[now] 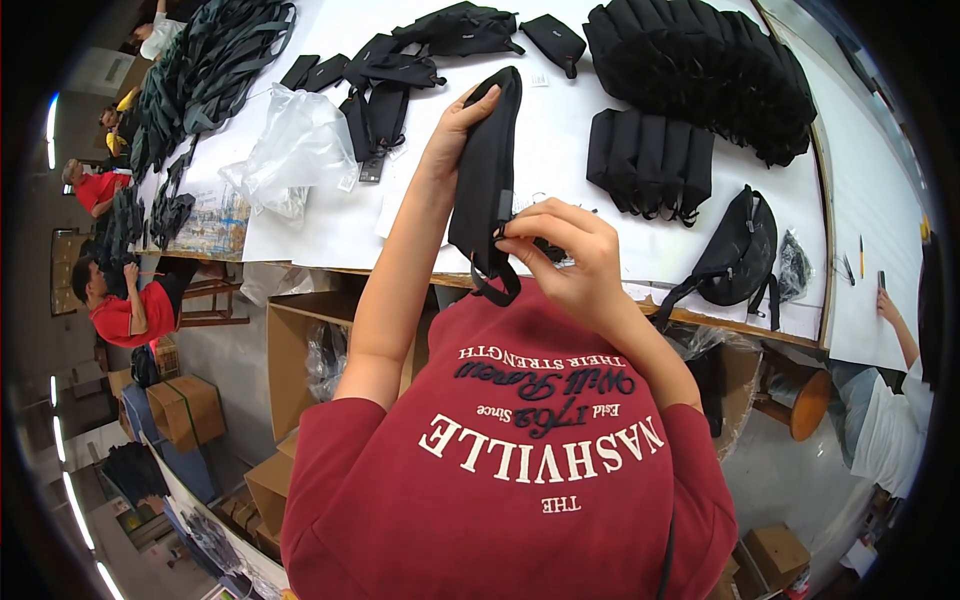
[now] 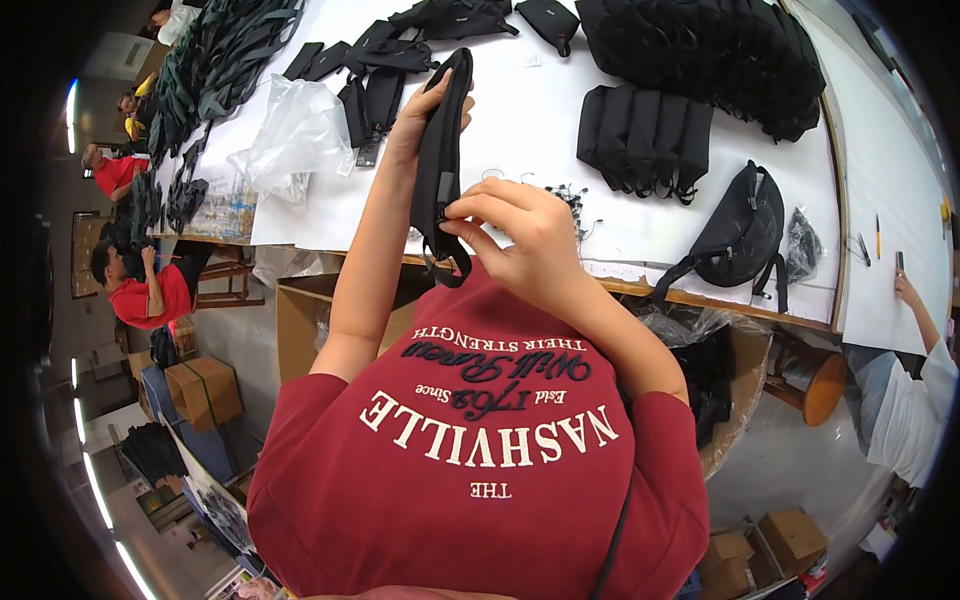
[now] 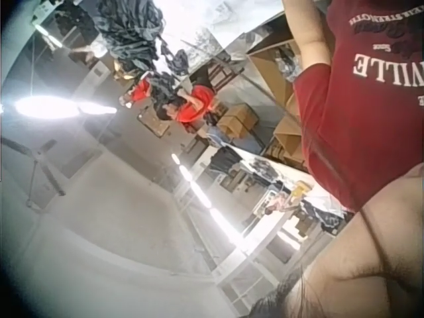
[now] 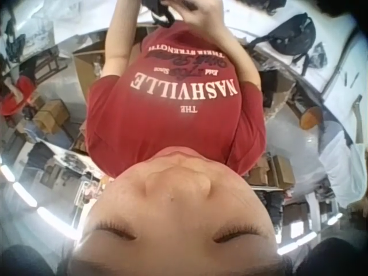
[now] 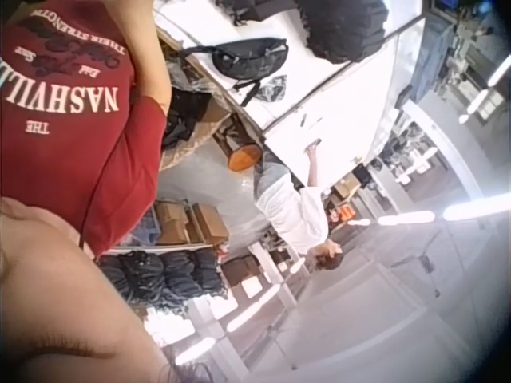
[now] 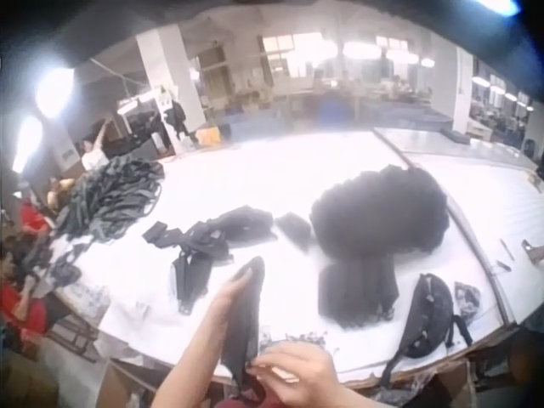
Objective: Assembling black fanny packs or bags by adding tags and checking zippers.
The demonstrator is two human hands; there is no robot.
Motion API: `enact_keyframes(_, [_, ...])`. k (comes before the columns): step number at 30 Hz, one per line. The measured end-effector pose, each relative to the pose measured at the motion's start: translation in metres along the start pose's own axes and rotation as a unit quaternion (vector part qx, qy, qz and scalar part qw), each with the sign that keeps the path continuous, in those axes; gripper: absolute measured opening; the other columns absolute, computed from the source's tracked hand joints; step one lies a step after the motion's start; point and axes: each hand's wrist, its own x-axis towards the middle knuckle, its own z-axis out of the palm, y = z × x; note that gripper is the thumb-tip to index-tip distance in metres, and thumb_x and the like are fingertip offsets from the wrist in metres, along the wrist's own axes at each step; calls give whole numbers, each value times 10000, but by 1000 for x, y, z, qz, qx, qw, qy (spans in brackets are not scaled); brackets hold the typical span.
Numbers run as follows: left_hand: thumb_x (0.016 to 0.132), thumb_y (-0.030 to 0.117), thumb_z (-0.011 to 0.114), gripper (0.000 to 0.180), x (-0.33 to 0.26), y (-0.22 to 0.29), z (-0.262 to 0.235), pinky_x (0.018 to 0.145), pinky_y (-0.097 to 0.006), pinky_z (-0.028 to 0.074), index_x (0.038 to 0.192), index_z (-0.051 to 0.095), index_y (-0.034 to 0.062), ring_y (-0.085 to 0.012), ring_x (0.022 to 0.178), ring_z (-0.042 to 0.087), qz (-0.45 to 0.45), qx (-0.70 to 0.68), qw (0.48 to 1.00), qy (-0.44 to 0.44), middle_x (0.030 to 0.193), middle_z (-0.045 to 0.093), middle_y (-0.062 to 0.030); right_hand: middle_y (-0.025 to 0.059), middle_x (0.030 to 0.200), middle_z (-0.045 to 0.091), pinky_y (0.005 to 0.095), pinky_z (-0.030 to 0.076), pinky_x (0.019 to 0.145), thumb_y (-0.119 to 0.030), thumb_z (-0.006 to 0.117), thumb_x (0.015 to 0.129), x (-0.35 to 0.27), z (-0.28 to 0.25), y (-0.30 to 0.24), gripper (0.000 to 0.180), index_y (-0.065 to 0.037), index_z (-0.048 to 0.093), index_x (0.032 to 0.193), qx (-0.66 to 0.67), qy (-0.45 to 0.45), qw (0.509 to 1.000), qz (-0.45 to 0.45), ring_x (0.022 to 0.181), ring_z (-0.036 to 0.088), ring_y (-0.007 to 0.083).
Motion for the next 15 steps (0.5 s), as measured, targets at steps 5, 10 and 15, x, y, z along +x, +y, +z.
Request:
enact_keyframes(5, [830, 179, 674, 191, -12, -3, 10, 563, -206, 516, 959, 600, 59, -94, 628, 626, -15, 52, 998, -41, 805, 654, -45, 52, 768, 635, 270, 438, 543, -27, 708, 715, 18, -12, 7, 101, -35, 640, 789, -44, 89, 995, 24, 621, 599, 171])
enact_keyframes(10, [810, 170, 690, 205, -22, -7, 18, 597, -204, 516, 955, 601, 56, -86, 659, 626, -41, 69, 993, -91, 821, 652, -34, 21, 761, 633, 240, 384, 482, -57, 719, 731, 40, -31, 29, 84, -57, 652, 782, -115, 172, 978, 20, 591, 579, 118])
enact_keyframes(15, [826, 185, 670, 218, -21, -9, 18, 562, -201, 511, 984, 594, 55, -80, 641, 620, -35, 54, 996, -61, 799, 644, -28, 24, 757, 629, 230, 368, 469, -52, 719, 730, 32, -26, 26, 86, -52, 657, 791, -72, 137, 988, 17, 583, 575, 112])
